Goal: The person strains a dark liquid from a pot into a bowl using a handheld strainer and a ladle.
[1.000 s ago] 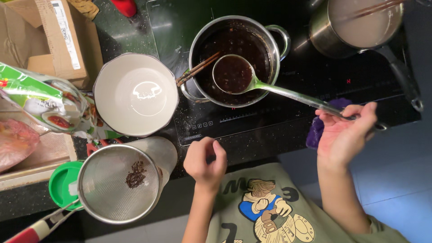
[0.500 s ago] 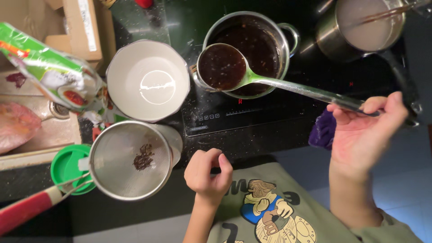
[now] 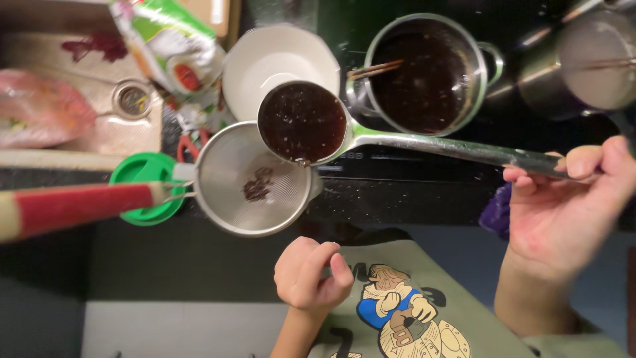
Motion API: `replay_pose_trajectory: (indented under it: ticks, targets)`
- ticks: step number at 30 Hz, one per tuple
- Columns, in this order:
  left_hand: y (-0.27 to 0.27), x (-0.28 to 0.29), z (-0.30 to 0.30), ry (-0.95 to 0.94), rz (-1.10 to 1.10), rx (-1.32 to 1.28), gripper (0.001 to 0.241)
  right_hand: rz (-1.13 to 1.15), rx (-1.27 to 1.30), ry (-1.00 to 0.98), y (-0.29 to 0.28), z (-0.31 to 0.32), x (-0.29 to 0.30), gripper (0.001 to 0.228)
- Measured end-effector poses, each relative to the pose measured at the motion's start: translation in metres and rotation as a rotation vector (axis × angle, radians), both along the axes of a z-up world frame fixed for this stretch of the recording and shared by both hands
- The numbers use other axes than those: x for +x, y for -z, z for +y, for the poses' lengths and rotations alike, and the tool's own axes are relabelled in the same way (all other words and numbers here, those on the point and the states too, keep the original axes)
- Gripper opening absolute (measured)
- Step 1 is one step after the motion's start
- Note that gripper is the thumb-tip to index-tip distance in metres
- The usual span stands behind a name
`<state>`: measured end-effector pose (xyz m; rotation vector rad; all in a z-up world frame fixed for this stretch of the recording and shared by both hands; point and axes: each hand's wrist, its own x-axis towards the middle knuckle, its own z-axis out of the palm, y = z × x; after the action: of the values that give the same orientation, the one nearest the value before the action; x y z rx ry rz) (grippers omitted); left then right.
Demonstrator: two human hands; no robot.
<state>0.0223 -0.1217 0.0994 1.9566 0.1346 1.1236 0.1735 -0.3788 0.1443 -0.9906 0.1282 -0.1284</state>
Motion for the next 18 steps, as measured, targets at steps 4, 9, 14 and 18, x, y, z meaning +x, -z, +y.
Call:
replay_pose_trajectory:
  ticks: [4, 9, 14, 18]
  targets:
    - [0.004, -0.015, 0.009, -0.091, 0.025, -0.028, 0.009, -0.02, -0.026, -0.064, 0.008, 0.015, -0.006, 0.05]
    - [0.01, -0.029, 0.023, -0.224, 0.118, -0.091, 0.008, -0.068, -0.088, -0.163, 0.019, 0.038, -0.018, 0.055]
    - [0.018, -0.032, 0.035, -0.404, 0.195, -0.216, 0.006, -0.204, -0.221, -0.179, 0.024, 0.065, -0.031, 0.06]
    - [0.025, -0.033, 0.041, -0.429, 0.17, -0.287, 0.011, -0.296, -0.296, -0.183, 0.027, 0.076, -0.04, 0.059]
